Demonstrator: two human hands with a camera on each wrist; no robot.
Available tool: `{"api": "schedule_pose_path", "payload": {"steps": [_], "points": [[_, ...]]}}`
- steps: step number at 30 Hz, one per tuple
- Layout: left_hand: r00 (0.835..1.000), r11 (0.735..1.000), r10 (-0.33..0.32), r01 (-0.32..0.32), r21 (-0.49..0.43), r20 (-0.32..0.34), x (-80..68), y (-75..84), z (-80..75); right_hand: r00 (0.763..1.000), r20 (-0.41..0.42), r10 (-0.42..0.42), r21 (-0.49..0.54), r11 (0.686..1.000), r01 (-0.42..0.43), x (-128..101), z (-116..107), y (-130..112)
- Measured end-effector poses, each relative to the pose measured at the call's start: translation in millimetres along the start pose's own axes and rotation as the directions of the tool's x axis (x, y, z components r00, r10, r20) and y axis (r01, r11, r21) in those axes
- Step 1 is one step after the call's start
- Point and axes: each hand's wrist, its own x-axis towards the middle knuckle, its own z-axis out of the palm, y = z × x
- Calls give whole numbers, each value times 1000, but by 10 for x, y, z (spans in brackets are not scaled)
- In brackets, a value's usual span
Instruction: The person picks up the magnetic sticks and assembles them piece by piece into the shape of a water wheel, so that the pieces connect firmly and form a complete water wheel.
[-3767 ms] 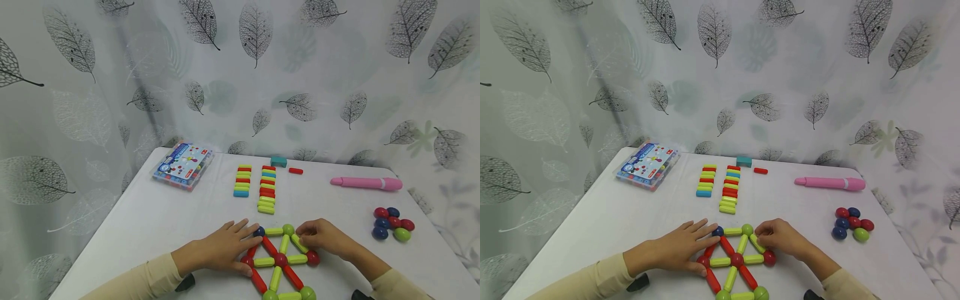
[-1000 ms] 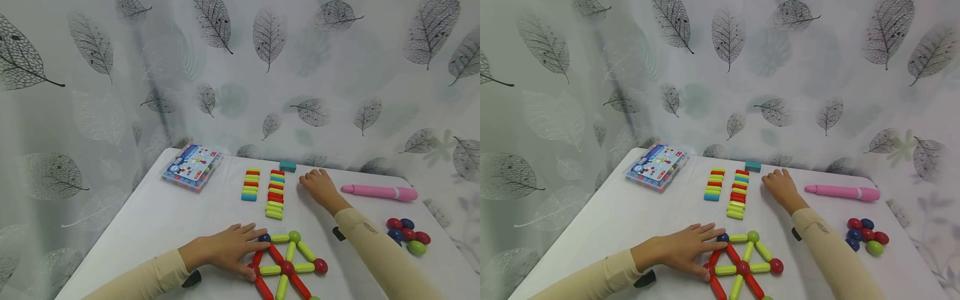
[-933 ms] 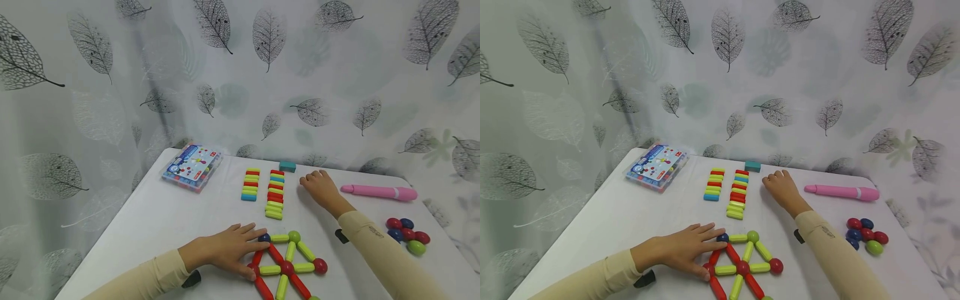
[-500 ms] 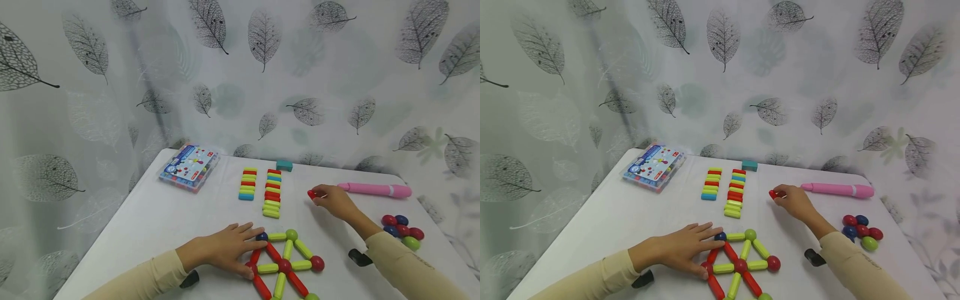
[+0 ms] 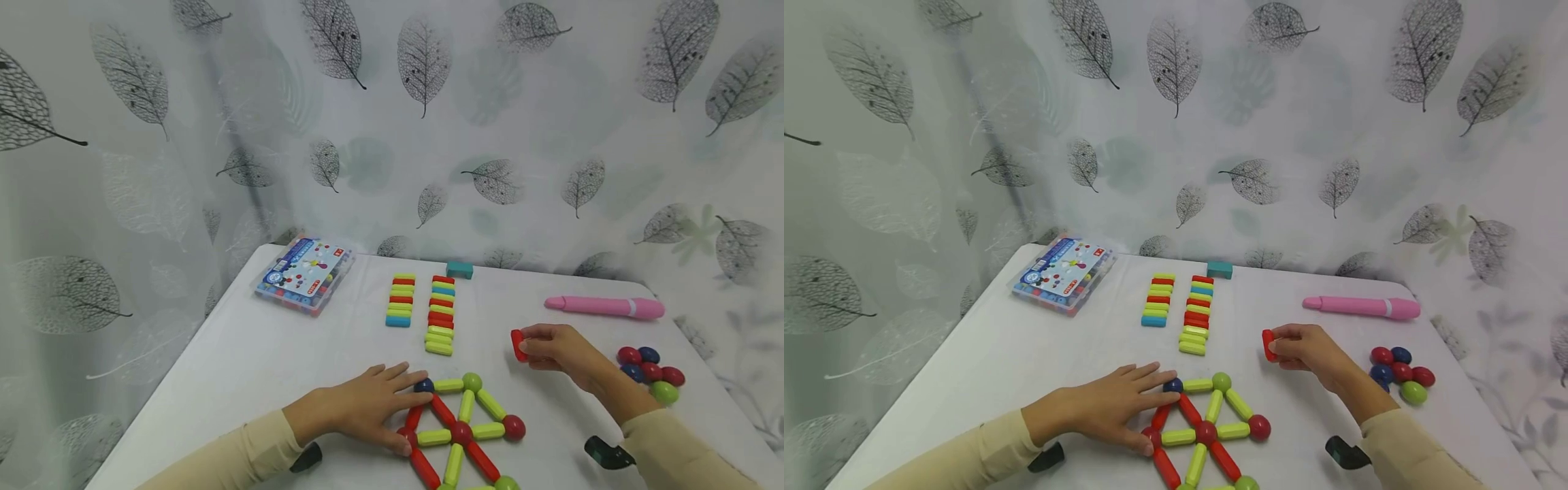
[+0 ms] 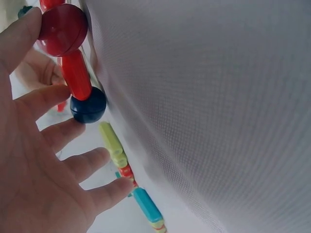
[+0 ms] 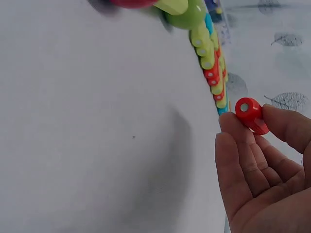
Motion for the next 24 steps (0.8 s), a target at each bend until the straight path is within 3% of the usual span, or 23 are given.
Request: {"api": "schedule_pose_path", "payload": {"steps": [13,24], "points": [[995,995,-96,97,21,-23,-119,113,59,990,92,104,43,993,-108,-273,333,139],[967,969,-240,244,41,-81,-359,190,156,984,141,106,123,985,-124,-495,482,183]]}}
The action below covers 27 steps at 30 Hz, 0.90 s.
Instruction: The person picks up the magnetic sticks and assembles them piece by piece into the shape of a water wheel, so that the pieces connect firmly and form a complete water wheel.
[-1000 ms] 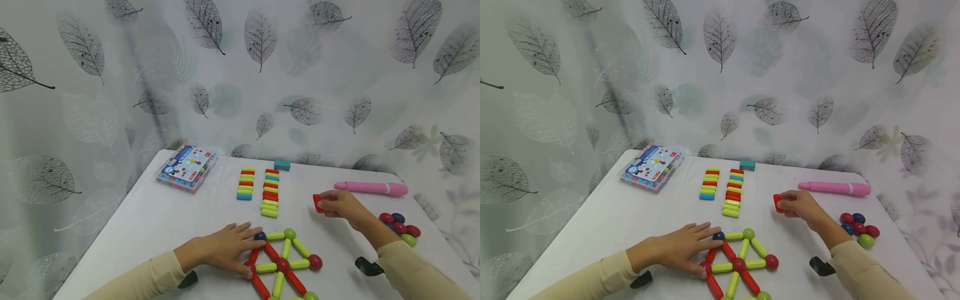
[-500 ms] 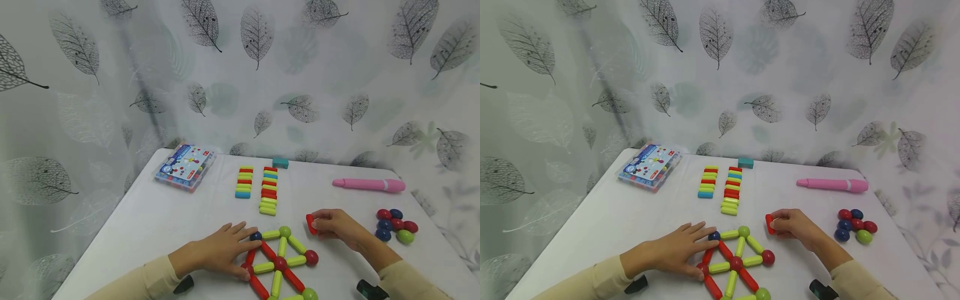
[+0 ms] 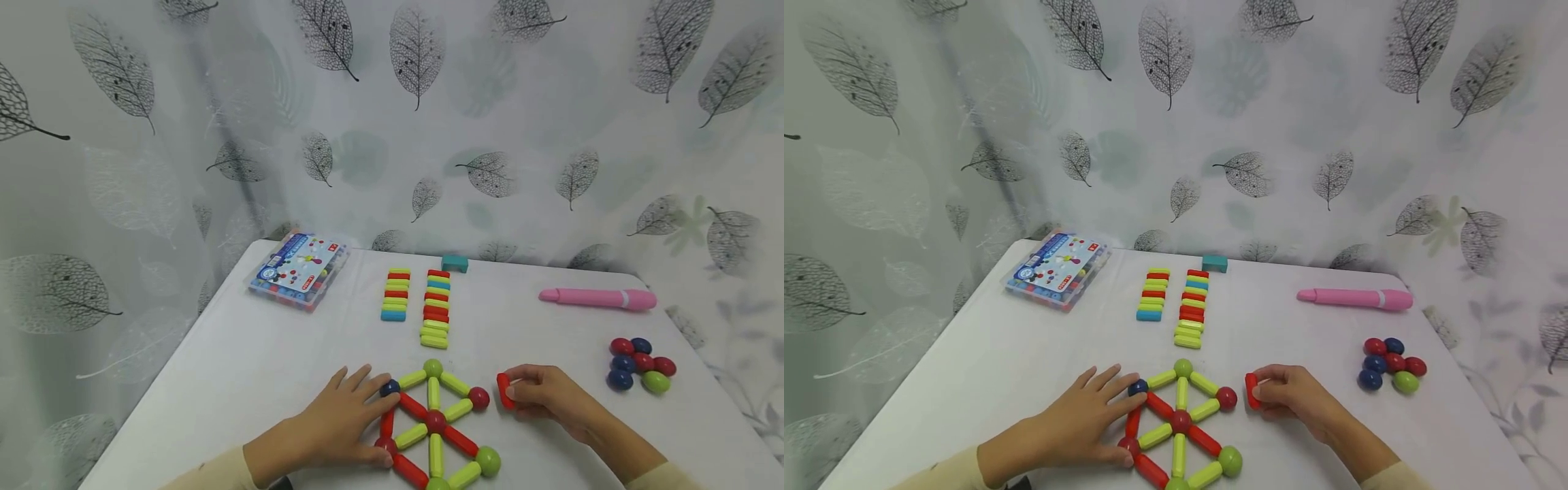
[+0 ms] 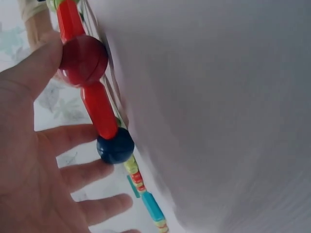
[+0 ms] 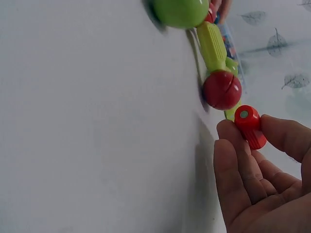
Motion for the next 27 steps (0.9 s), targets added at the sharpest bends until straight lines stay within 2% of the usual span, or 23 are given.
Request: {"api": "schedule_pose_path", "payload": {"steps": [5,9,14,23,27], "points": [[999,1000,-19,19,21,-26,-42,15,27,1000,25,14,6,1000,-14,-15,182,31],[999,999,-28,29,29,-36,-58,34,24,999,9,44,-12,999,-44,-27,290,64],[999,999,-39,39,21,-32,-75,43,3,999,1,42,-62,997,-42,-47,372,64],[999,999,-43,43,10,-15,-91,56,-13,998,-48,33,-145,989,-40,-64,483,23],[999,999,-44,44,14,-15,-95,56,-16,995,-83,54,-170,983,-68,-53,525,-14]]}}
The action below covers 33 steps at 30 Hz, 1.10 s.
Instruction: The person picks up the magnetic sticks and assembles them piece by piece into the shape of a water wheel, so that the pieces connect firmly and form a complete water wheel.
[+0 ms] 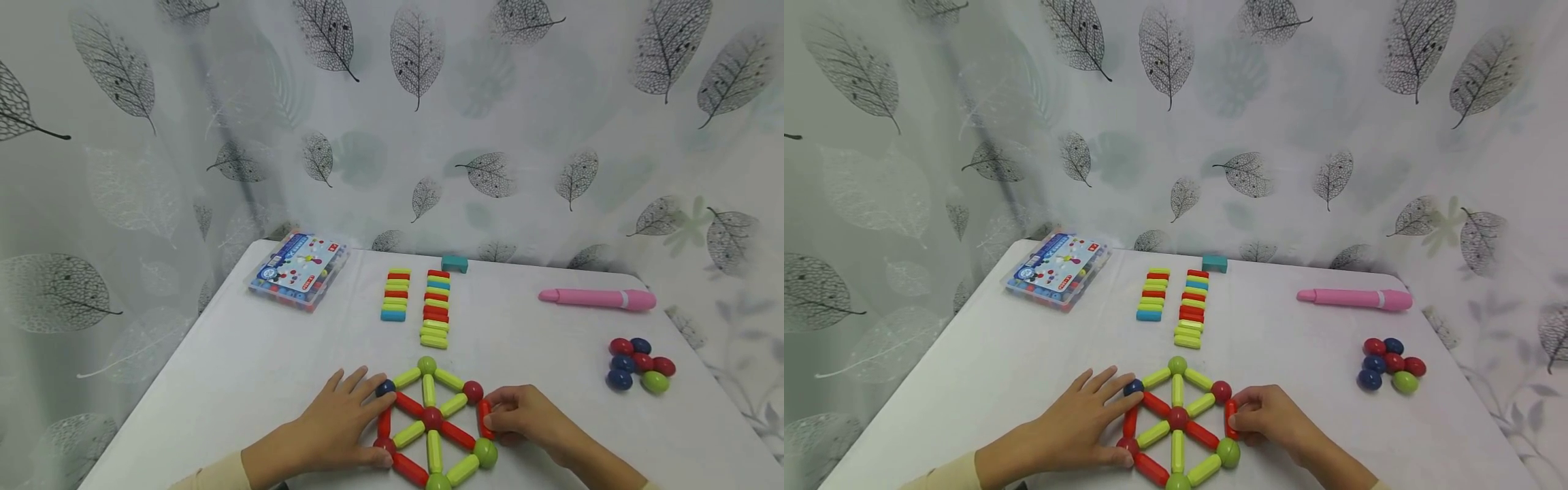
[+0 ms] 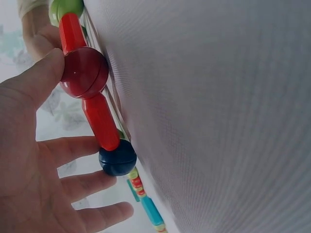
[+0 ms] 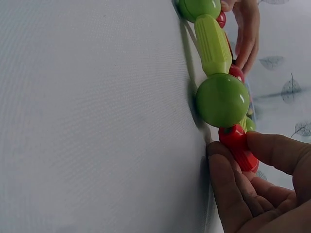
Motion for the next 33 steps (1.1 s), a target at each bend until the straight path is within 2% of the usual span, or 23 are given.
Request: {"api": "schedule_pose_path", "payload": {"steps": [3,11,21,24,33], "points": [[1000,1000,0,0,-1,1,2,0,2,1000,13,10,-11,1000,-10,3,4,-28],[1000,1000,5,-5,0,-4,16,-9,22,992,115,-54,-5,998,55,-1,-70,-44],[1000,1000,3,-3,-7,-5,7,-9,18,986,154,-67,3,998,67,8,-57,-63],[1000,1000,2,-2,-6,-4,8,-11,17,987,146,-59,15,998,57,16,-37,-63],[1000,1000,6,-6,-5,-6,11,-19,19,998,55,-5,-6,1000,5,44,14,-60]]}}
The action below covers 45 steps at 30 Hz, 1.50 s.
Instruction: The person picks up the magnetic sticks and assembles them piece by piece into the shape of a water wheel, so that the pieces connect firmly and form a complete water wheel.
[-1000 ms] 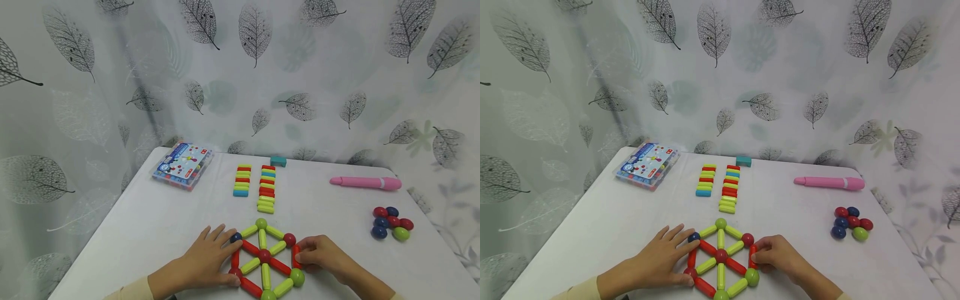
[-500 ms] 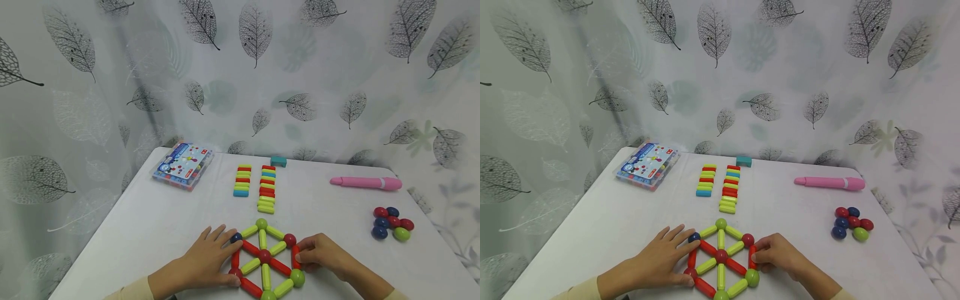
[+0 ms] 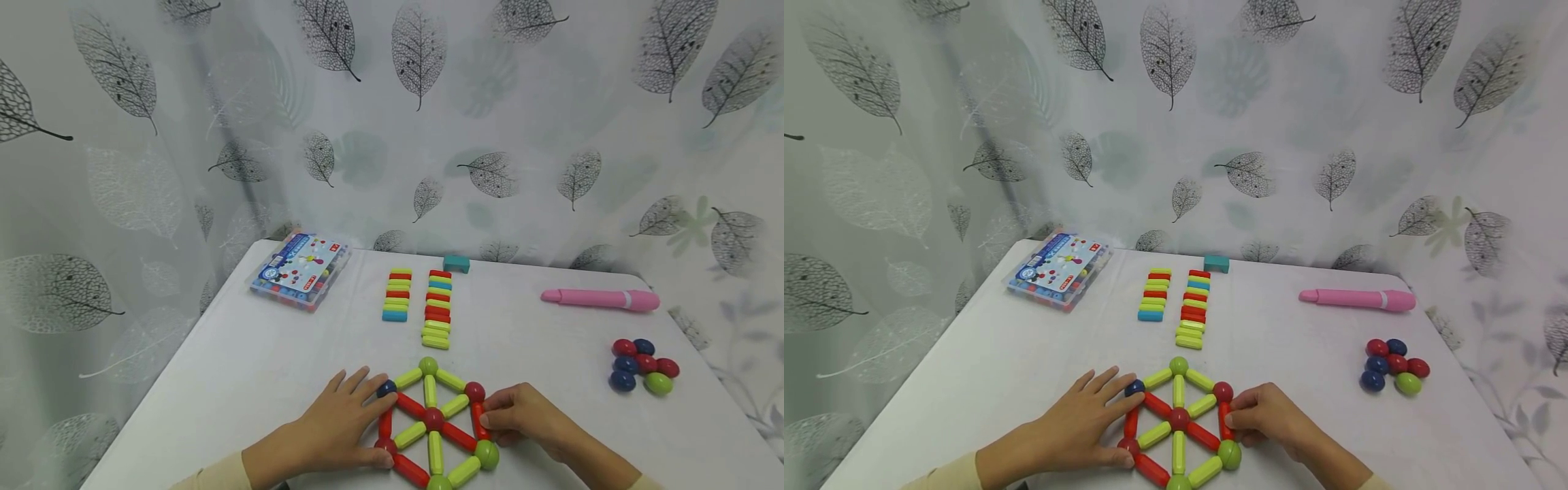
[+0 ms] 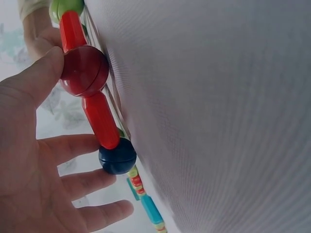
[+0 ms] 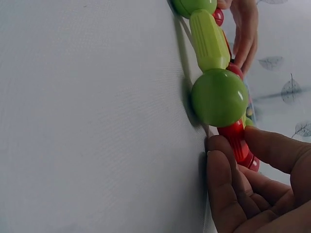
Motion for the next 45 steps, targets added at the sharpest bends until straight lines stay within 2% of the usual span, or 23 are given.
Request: {"api": "schedule_pose_path", "payload": {"steps": [11,14,16,18,19,22,25,27,29,33,35,37,38,39,41,43,45], "points": [[1000,1000,7,-7,-27,-17,-28,-62,-4,997,-18,-71,-136,988,68,8,-46,-24],[1000,999,1,-2,-46,-19,-42,-85,-25,992,-96,-85,-235,970,60,19,-66,-78],[1000,999,2,-3,-53,-19,-49,-98,-31,977,-160,-142,-334,939,82,28,-91,-149],[1000,998,8,-9,-54,-19,-52,-112,-30,946,-220,-238,-453,884,117,69,-116,-244],[1000,998,9,-10,-56,-16,-52,-118,-29,923,-227,-310,-514,843,157,99,-133,-294],[1000,998,10,-11,-66,-10,-46,-139,-23,840,-200,-504,-688,682,246,268,-139,-456],[1000,997,15,-16,-78,-6,-30,-161,-15,773,-102,-626,-794,520,316,479,-86,-612],[1000,996,21,-22,-86,-5,-17,-171,-8,755,-34,-655,-829,441,345,615,-38,-693],[1000,995,27,-27,-97,-1,-6,-174,-2,746,24,-665,-852,377,363,721,8,-751],[999,993,32,-31,-110,4,5,-169,9,747,93,-659,-891,280,357,854,77,-797],[999,994,35,-35,-107,2,7,-168,14,748,106,-655,-905,248,345,886,106,-800],[999,994,39,-39,-100,-3,9,-168,17,757,97,-647,-913,246,327,907,133,-796],[999,994,41,-41,-97,-5,10,-168,17,769,78,-634,-911,267,313,916,145,-788],[999,994,44,-44,-95,-6,11,-167,17,785,53,-617,-905,302,299,924,155,-781],[999,995,47,-48,-92,-6,13,-164,12,819,-9,-574,-880,393,266,941,163,-767],[999,995,49,-50,-92,-4,14,-159,5,848,-81,-523,-836,499,228,958,150,-763],[999,995,49,-49,-91,-2,13,-153,0,862,-143,-486,-776,596,207,976,113,-777]]}}
